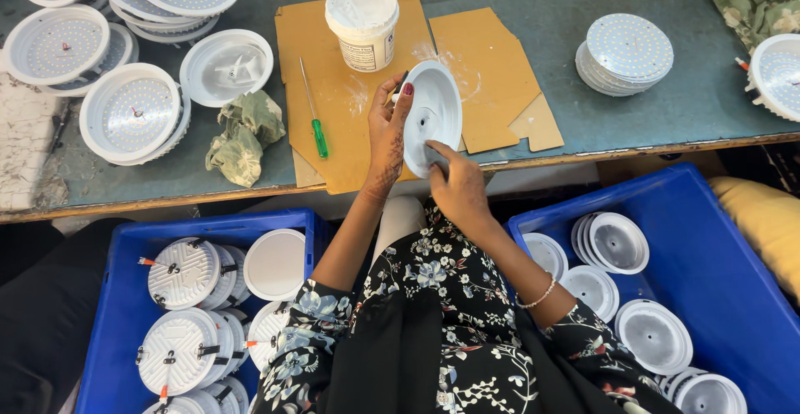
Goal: The person scoops a white paste from a container and spreads it inside circular white LED housings using a small metal spatula. They handle each housing one at a time, apply the compound to the interior surface, and place the finished units into a blue crate.
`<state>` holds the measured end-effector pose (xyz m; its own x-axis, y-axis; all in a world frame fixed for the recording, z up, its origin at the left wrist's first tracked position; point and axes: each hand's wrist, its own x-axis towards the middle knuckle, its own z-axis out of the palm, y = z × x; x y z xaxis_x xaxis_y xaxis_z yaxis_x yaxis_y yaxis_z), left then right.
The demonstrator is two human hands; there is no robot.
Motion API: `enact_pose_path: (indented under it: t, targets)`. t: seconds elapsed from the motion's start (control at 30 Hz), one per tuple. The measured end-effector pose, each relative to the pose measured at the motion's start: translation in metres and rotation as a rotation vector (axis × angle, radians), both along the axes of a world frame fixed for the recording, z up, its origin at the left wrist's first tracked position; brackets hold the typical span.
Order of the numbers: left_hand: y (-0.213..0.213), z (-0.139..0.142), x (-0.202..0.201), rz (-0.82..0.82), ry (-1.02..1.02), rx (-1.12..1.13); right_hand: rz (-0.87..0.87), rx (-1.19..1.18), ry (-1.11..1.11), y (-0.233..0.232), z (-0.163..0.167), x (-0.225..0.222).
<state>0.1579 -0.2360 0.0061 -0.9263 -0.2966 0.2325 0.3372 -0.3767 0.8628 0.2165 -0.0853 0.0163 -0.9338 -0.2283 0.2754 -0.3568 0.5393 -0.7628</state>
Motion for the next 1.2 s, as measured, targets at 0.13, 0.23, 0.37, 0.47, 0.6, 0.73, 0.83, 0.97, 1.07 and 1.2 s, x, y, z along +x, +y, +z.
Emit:
enact_pose_path:
  t: [0.13, 0.23, 0.37, 0.47, 0.6, 0.73, 0.83, 0.97, 1.07, 1.2]
  targets:
    - [0.0, 0.001, 0.005, 0.035, 0.007, -0.056, 0.178, -0.356, -0.098, -0.003, 0.013, -0.017]
    - [-0.001, 0.004, 0.008, 0.026, -0.017, -0.047, -0.034, -0.281, 0.115, 0.002, 0.014, -0.053]
    - [0.0, 0.008, 0.012, 0.008, -0.042, -0.009, -0.019, -0.123, 0.336, -0.003, -0.005, -0.068]
    - [0.002, 0.009, 0.013, 0.017, -0.006, 0.016, -0.048, 0.035, 0.297, -0.007, -0.021, -0.045]
    - [0.001, 0.009, 0.014, 0.029, -0.007, 0.012, 0.062, 0.032, 0.228, 0.002, -0.027, -0.006]
    - [0.0, 0.007, 0.015, 0.03, 0.005, -0.009, 0.096, -0.151, 0.059, 0.013, -0.015, -0.024]
    - [0.0, 0.006, 0.018, 0.025, -0.044, 0.022, -0.045, -0.182, 0.292, 0.009, -0.004, -0.07]
    - [-0.002, 0.008, 0.021, 0.033, -0.014, 0.003, 0.026, -0.201, 0.267, -0.01, 0.001, -0.081]
    - [-0.002, 0.009, 0.019, 0.058, 0.025, -0.019, 0.063, -0.17, 0.319, -0.012, 0.0, -0.044]
    - [0.0, 0.006, 0.014, 0.042, 0.003, -0.019, 0.148, -0.129, 0.304, -0.001, -0.006, 0.006]
